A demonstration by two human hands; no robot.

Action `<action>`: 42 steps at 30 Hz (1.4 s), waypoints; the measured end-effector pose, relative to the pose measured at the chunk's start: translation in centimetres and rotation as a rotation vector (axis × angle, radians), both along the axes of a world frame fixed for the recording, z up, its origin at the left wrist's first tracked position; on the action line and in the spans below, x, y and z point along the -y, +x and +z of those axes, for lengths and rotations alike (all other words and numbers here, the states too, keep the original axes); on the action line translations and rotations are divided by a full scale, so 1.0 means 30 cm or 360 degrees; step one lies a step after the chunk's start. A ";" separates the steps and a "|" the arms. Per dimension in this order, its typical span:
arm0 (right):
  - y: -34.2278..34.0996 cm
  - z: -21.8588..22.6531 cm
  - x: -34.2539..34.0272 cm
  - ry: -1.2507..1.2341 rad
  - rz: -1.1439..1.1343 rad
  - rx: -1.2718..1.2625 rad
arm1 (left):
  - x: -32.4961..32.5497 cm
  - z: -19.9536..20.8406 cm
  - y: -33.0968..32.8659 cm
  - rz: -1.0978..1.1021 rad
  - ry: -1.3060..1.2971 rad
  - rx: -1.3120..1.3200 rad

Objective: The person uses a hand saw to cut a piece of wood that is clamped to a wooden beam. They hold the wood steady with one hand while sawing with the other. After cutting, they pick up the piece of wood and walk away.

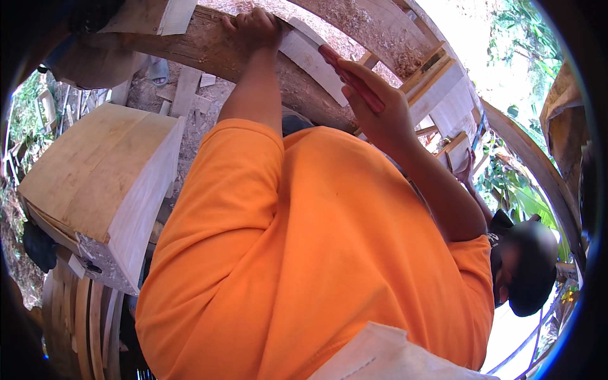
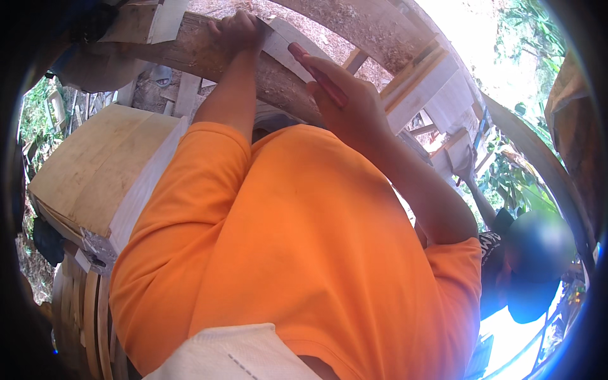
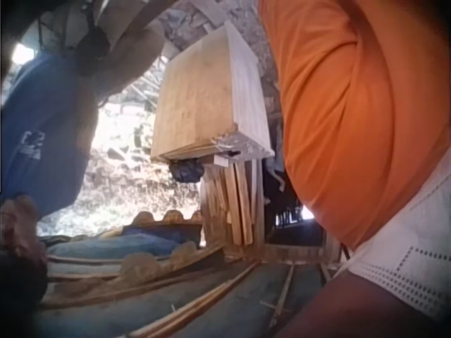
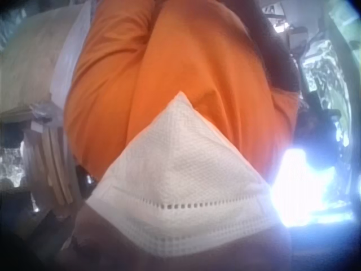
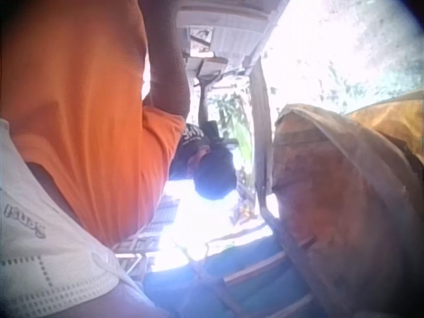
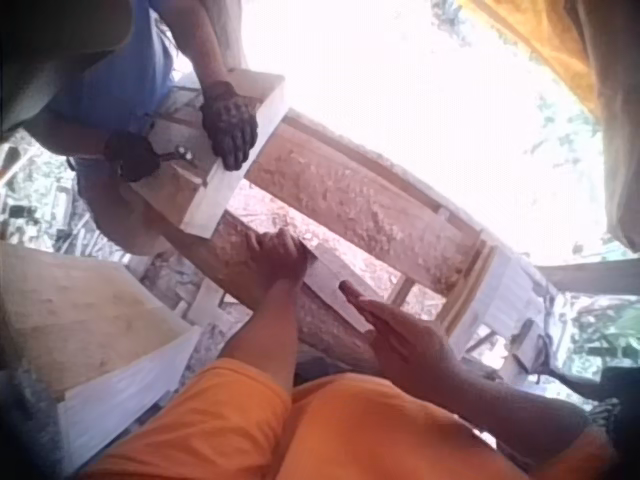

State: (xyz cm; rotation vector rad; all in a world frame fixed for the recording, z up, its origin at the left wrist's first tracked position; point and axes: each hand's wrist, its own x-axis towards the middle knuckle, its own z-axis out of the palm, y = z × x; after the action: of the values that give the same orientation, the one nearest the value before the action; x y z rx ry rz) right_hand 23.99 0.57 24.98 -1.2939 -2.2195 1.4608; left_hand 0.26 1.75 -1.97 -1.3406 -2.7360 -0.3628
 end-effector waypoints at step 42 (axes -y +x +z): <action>0.282 0.211 0.105 -0.0221 -0.0011 0.0182 | 0.011 0.012 -0.002 -0.0054 0.0067 -0.0036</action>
State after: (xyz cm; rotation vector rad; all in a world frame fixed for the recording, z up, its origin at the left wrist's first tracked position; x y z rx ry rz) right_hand 32.45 -2.57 31.31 -1.4609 -2.2144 1.6015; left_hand 0.21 1.43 -1.62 -1.3741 -2.6749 -0.4026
